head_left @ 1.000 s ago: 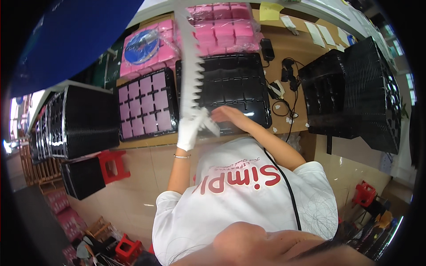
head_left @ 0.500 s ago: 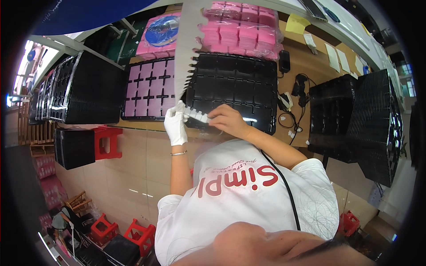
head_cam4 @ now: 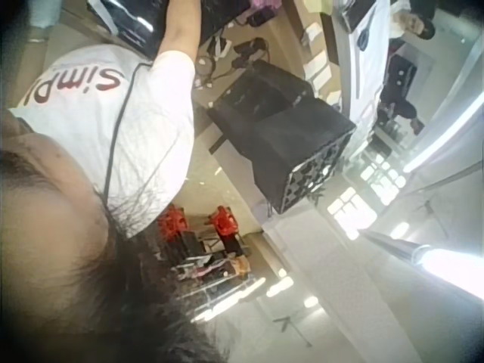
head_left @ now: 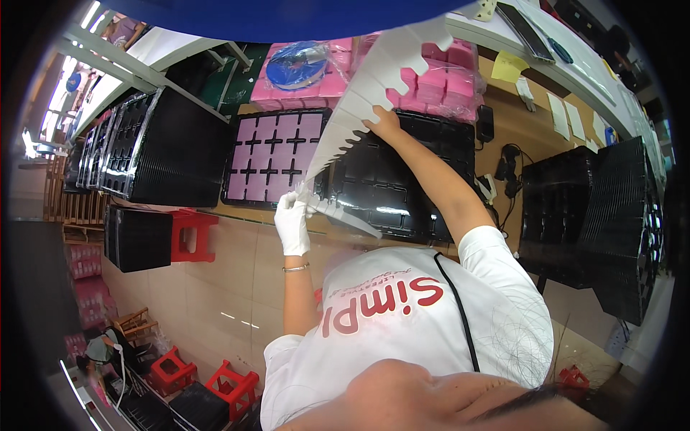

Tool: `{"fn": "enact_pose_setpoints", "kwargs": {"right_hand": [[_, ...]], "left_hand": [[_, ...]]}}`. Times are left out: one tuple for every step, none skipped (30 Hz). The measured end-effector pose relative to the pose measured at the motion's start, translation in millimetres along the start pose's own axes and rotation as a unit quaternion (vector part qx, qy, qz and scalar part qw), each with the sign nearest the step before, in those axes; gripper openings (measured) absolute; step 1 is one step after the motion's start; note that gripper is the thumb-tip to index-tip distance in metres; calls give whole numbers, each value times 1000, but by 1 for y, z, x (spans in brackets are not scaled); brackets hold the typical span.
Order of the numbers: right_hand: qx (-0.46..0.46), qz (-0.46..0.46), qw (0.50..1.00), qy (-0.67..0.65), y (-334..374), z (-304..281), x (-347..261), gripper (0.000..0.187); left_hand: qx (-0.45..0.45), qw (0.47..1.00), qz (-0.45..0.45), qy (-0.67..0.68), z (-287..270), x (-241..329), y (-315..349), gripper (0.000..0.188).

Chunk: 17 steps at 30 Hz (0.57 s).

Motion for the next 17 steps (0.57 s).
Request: {"fn": "enact_pose_setpoints", "kwargs": {"right_hand": [[0, 3, 1000, -7, 1, -1, 1, 19], [-1, 5, 1000, -15, 1, -1, 2, 17], [0, -15, 1000, -10, -7, 11, 16, 16], [17, 6, 997, -70, -16, 23, 41, 15], [35, 28, 991, -129, -23, 36, 67, 15], [37, -6, 991, -132, -21, 40, 62, 15], [42, -38, 989, -134, -18, 39, 58, 15], [49, -69, 987, -135, -14, 36, 55, 15], [34, -162, 985, -56, 8, 18, 4, 15], [25, -248, 968, 27, 31, -1, -39, 16], [-11, -199, 976, -84, 36, -9, -41, 12], [-76, -79, 967, -228, 43, 9, -13, 22], [-72, 3, 917, -393, 58, 7, -10, 16], [-61, 91, 832, -543, 80, 8, -7, 10], [-100, 137, 747, -643, 99, 16, -12, 14], [-135, 184, 643, -731, 122, 24, -15, 19], [-196, 191, 635, -723, 143, 29, -22, 15]], "left_hand": [[-6, 1000, 0, 8, 2, -1, -1, 26], [-11, 1000, 0, 15, 3, -1, -1, 25], [-16, 1000, 0, 21, 4, -1, -1, 23], [-26, 999, 1, 27, 8, 0, -2, 22], [-34, 999, -1, 26, 13, 3, -3, 22], [-33, 999, -7, 26, 13, 3, -3, 21], [-35, 999, -11, 26, 14, 3, -2, 21], [-37, 999, -8, 23, 15, 0, -5, 21], [-24, 999, -9, 22, 7, -10, -6, 21], [-21, 1000, -8, 22, 5, -14, -8, 21], [-21, 1000, -12, 17, 6, -14, -9, 21], [-22, 1000, -16, 12, 7, -14, -11, 22], [-16, 1000, -23, 7, 5, -16, -10, 22], [-28, 999, -20, 10, 6, -16, -8, 23], [-40, 999, -16, 14, 9, -14, -10, 24], [-52, 998, -16, 15, 12, -15, -9, 25], [-50, 999, -12, 14, 14, -15, -8, 26]]}}
Point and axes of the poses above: each hand's wrist, its own y-axis away from the middle knuckle, its own z-axis out of the palm, x = y × z, the point moved 8 cm from there along -y, towards the middle knuckle, and after that the axes turned 8 degrees about -y, right-handed, at the moved point
